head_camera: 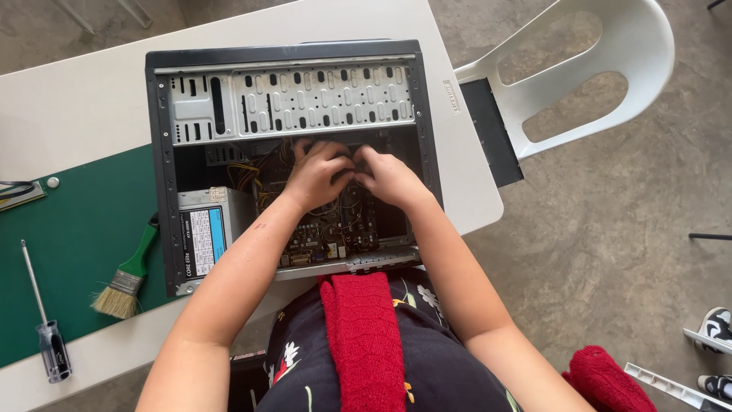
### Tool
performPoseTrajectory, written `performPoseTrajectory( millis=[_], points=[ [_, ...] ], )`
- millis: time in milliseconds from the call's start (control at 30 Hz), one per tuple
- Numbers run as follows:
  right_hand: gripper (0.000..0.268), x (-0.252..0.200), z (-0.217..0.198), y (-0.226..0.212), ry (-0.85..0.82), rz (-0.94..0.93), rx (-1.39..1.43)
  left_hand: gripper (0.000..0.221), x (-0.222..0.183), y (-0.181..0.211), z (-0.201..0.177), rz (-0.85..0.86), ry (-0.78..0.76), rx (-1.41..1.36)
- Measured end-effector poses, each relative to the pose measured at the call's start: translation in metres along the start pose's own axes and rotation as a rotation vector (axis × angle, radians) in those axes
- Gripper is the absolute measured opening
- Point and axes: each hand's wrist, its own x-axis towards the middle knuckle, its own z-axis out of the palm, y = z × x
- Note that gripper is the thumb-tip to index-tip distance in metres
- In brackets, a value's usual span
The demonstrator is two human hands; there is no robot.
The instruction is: Organizing and connecting internal power and data cables within a desktop computer chassis.
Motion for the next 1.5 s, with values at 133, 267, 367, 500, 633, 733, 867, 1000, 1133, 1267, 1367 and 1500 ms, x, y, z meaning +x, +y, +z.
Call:
performPoseTrajectory(
  millis=[133, 267, 367, 500, 633, 733, 867, 1000, 1133, 1267, 1367, 1500],
  points=[
    [0.009, -0.002, 0.04, 0.055, -0.145, 0.129, -0.429, 0.034, 0.008, 0.001, 0.0, -0.086, -0.285, -0.016],
    [0.014, 0.006, 0.103, 0.117, 0.13, -0.12, -0.822, 0.048, 0.02, -0.019, 0.057, -0.054, -0.365, 0.276],
    [0.013, 0.006, 0.127, 0.137, 0.209, -0.233, -0.779, 0.024, 0.037, -0.03, 0.104, 0.074, -0.406, 0.304],
    [0.017, 0.007, 0.118, 0.114, 0.163, -0.193, -0.748, 0.026, 0.047, -0.023, 0.108, -0.035, -0.377, 0.192],
    [0.012, 0.014, 0.14, 0.126, 0.242, -0.179, -0.733, 0.031, 0.054, -0.017, 0.111, -0.292, -0.31, -0.059],
    [0.023, 0.029, 0.123, 0.097, 0.123, -0.011, -0.75, 0.034, 0.049, -0.008, 0.113, -0.467, -0.273, -0.232],
    [0.091, 0.054, 0.126, 0.1, -0.32, 0.383, -0.737, 0.036, 0.039, 0.004, 0.087, -0.43, -0.363, -0.24],
    [0.088, 0.046, 0.086, 0.049, -0.257, 0.488, -0.702, 0.044, 0.043, 0.001, 0.084, -0.353, -0.361, -0.139],
    [0.085, 0.047, 0.099, 0.067, -0.185, 0.45, -0.655, 0.042, 0.052, 0.0, 0.088, -0.312, -0.393, -0.12],
    [0.087, 0.049, 0.105, 0.078, -0.217, 0.403, -0.689, 0.04, 0.062, 0.0, 0.091, -0.274, -0.424, -0.086],
    [0.081, 0.051, 0.117, 0.089, -0.202, 0.358, -0.665, 0.039, 0.058, -0.005, 0.088, -0.253, -0.442, -0.063],
    [0.075, 0.049, 0.119, 0.092, -0.134, 0.29, -0.641, 0.037, 0.056, -0.007, 0.085, -0.244, -0.456, -0.031]
  ],
)
